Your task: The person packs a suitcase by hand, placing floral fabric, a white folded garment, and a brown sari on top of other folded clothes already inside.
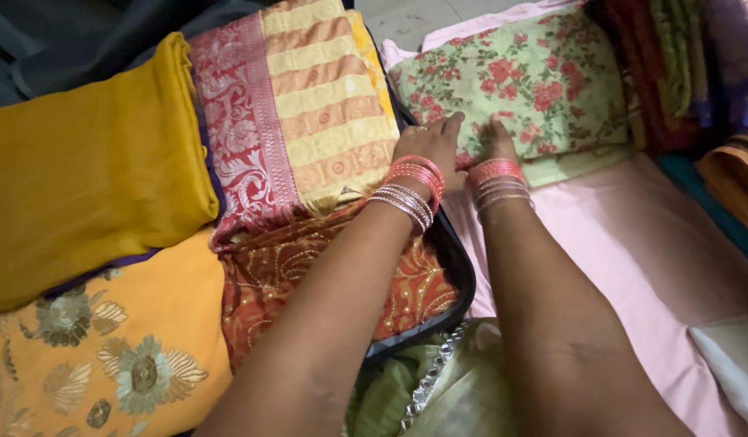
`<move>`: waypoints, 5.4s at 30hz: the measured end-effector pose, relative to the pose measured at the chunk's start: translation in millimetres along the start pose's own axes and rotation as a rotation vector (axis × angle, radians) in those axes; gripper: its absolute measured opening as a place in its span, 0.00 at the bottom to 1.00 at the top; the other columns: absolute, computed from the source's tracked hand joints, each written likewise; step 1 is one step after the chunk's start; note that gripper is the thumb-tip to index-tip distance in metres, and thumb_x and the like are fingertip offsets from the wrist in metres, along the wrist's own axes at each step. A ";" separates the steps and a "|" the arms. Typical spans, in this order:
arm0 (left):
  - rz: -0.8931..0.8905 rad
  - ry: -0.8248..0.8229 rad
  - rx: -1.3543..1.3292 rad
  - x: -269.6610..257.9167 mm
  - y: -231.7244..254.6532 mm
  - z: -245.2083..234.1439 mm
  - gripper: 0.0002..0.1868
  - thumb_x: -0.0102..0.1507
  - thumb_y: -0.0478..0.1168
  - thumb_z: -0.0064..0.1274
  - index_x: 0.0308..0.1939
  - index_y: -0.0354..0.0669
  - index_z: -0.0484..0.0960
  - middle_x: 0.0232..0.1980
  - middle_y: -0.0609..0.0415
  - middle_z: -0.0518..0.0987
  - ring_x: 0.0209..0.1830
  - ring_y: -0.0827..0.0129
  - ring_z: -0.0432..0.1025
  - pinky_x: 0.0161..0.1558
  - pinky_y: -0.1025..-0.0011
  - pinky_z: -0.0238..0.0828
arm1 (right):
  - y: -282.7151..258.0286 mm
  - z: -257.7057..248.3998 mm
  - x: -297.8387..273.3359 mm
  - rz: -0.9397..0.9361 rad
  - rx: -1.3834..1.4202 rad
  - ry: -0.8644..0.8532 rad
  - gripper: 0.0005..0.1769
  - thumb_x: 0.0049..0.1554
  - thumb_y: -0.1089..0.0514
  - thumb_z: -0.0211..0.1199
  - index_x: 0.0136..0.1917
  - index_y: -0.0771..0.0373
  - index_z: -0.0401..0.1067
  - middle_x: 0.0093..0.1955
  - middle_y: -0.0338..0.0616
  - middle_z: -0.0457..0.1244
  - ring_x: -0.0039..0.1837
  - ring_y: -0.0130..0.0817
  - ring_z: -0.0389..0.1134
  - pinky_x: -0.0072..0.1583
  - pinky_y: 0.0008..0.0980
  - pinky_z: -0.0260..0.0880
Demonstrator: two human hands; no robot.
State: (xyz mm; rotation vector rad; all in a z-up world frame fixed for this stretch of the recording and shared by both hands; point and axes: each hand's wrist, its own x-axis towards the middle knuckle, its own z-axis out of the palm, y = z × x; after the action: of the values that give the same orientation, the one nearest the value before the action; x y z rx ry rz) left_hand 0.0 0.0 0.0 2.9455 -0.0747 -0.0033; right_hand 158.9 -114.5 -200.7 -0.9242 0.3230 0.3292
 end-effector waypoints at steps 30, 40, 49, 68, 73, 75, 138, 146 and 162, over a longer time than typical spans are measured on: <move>0.074 0.275 -1.940 8.7 -52.2 -0.8 0.33 0.70 0.52 0.38 0.74 0.34 0.64 0.72 0.35 0.69 0.68 0.43 0.69 0.65 0.46 0.71 | -285.2 -18.5 -41.2 -1.174 -0.674 -0.364 0.13 0.61 0.68 0.52 0.40 0.66 0.77 0.47 0.46 0.70 0.51 0.34 0.72 0.59 0.34 0.74; 0.122 -0.320 -2.247 -87.9 -54.3 -126.1 0.33 0.71 0.55 0.41 0.73 0.35 0.65 0.70 0.32 0.70 0.65 0.41 0.70 0.66 0.46 0.69 | -291.3 53.7 -134.5 -1.480 -0.721 -0.423 0.12 0.63 0.71 0.52 0.42 0.71 0.74 0.43 0.49 0.69 0.42 0.30 0.70 0.46 0.28 0.71; -0.096 -0.085 -1.775 -211.2 -135.8 -203.3 0.28 0.72 0.50 0.45 0.70 0.33 0.70 0.67 0.35 0.73 0.62 0.47 0.72 0.64 0.51 0.72 | -181.5 114.4 -150.2 -0.852 -0.354 -0.563 0.07 0.57 0.66 0.53 0.43 0.70 0.72 0.44 0.51 0.70 0.40 0.35 0.71 0.43 0.35 0.75; -0.043 0.363 -1.734 -318.7 -230.5 -192.7 0.22 0.73 0.45 0.52 0.66 0.32 0.76 0.66 0.37 0.75 0.61 0.52 0.71 0.64 0.57 0.71 | 7.9 229.5 -452.5 0.120 0.070 -1.069 0.39 0.50 0.40 0.62 0.64 0.69 0.63 0.61 0.57 0.65 0.60 0.48 0.66 0.59 0.47 0.72; -0.089 0.340 -1.781 -346.2 -241.2 -171.5 0.21 0.73 0.43 0.54 0.64 0.32 0.77 0.65 0.37 0.75 0.61 0.54 0.71 0.63 0.58 0.71 | -27.7 222.5 -449.6 0.208 0.298 -1.132 0.49 0.48 0.32 0.64 0.70 0.69 0.60 0.66 0.59 0.63 0.66 0.52 0.64 0.64 0.50 0.70; -0.105 0.353 -1.796 -358.7 -257.1 -166.4 0.20 0.73 0.43 0.55 0.64 0.31 0.78 0.65 0.37 0.76 0.61 0.54 0.71 0.63 0.59 0.71 | -34.8 221.0 -436.3 0.198 0.263 -1.107 0.53 0.48 0.29 0.65 0.73 0.69 0.59 0.68 0.59 0.62 0.69 0.53 0.63 0.66 0.51 0.70; -0.362 0.752 -2.014 -431.7 -204.8 -241.9 0.22 0.65 0.39 0.48 0.63 0.34 0.73 0.63 0.42 0.78 0.64 0.53 0.73 0.68 0.52 0.69 | 82.5 227.9 -402.2 -0.445 -0.994 -0.234 0.38 0.44 0.47 0.79 0.57 0.65 0.61 0.40 0.44 0.61 0.36 0.34 0.64 0.41 0.38 0.71; -0.400 1.081 -1.886 -473.7 -200.7 -293.3 0.20 0.59 0.38 0.55 0.55 0.40 0.74 0.56 0.48 0.80 0.63 0.54 0.75 0.65 0.47 0.73 | 32.3 189.8 -283.1 -0.817 -1.122 -0.239 0.22 0.60 0.45 0.71 0.54 0.65 0.74 0.50 0.52 0.68 0.49 0.40 0.69 0.48 0.39 0.71; -0.337 1.162 -2.091 -358.7 -174.3 -264.0 0.13 0.62 0.34 0.52 0.47 0.28 0.79 0.47 0.42 0.82 0.43 0.54 0.80 0.49 0.54 0.80 | -29.6 311.8 -510.9 -1.311 -0.882 -1.131 0.64 0.49 0.52 0.84 0.83 0.70 0.44 0.77 0.67 0.54 0.79 0.57 0.55 0.74 0.52 0.58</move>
State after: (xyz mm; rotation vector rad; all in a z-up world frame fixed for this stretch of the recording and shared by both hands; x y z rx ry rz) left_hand -347.7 240.1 224.1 0.5853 0.3482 0.8715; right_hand -249.8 53.6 204.1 -1.4242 -1.5466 -0.3056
